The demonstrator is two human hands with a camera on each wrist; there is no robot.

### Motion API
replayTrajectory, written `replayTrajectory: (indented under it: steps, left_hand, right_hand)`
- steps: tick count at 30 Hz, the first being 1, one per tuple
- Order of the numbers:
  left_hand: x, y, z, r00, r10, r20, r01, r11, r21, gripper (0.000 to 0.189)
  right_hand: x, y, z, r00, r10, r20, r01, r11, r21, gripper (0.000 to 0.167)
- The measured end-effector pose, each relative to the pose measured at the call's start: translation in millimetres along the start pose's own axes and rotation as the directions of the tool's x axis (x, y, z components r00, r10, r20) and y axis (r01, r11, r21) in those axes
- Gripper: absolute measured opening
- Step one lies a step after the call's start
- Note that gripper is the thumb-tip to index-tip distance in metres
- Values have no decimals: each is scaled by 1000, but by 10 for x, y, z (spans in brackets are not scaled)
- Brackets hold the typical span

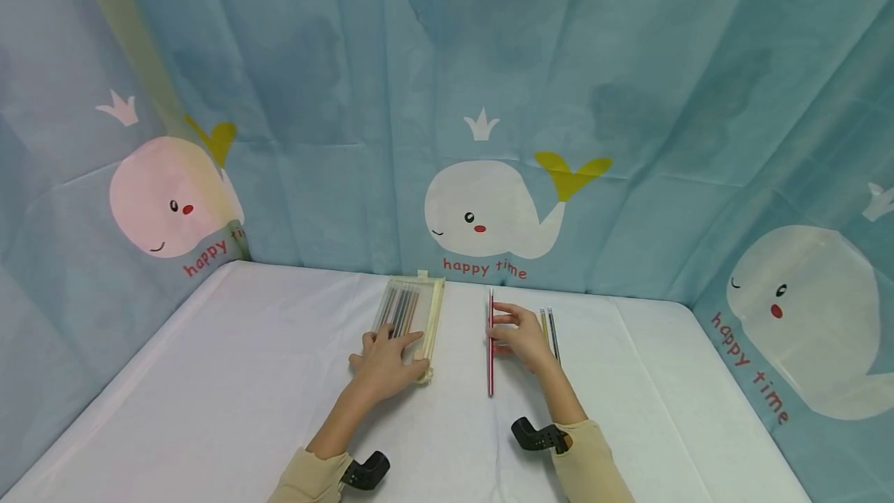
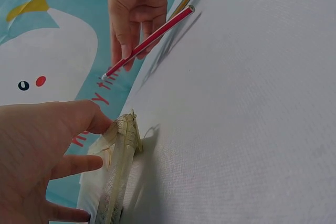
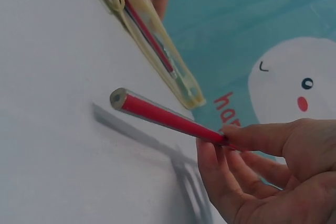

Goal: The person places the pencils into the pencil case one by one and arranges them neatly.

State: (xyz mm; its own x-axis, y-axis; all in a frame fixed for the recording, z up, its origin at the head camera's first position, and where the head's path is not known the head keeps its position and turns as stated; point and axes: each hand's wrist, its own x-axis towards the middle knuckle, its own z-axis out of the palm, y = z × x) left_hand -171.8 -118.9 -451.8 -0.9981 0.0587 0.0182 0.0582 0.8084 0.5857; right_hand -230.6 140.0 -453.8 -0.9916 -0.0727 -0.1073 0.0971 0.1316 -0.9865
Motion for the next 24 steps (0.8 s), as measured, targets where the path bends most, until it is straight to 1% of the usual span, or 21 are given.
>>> replayTrajectory:
  steps: [8,12,18,24]
  left_hand:
    - [-18,20,-23,1000,0,0,0,1000,-6,56]
    - [-21,15,-23,1000,0,3,0,1000,-12,56]
    - [-23,14,-25,1000,2,7,-2,1000,-11,57]
    - [-14,15,-18,1000,1,1,-1,1000,-5,58]
  right_hand:
    - [18,28,85,1000,-4,-11,4,1000,-2,52]
    - [37,49,138,1000,-11,-1,11,1000,-3,49]
    - [58,45,235,1000,-25,15,26,999,-30,48]
    - [105,23,321,1000,-21,20,22,998,-55,46]
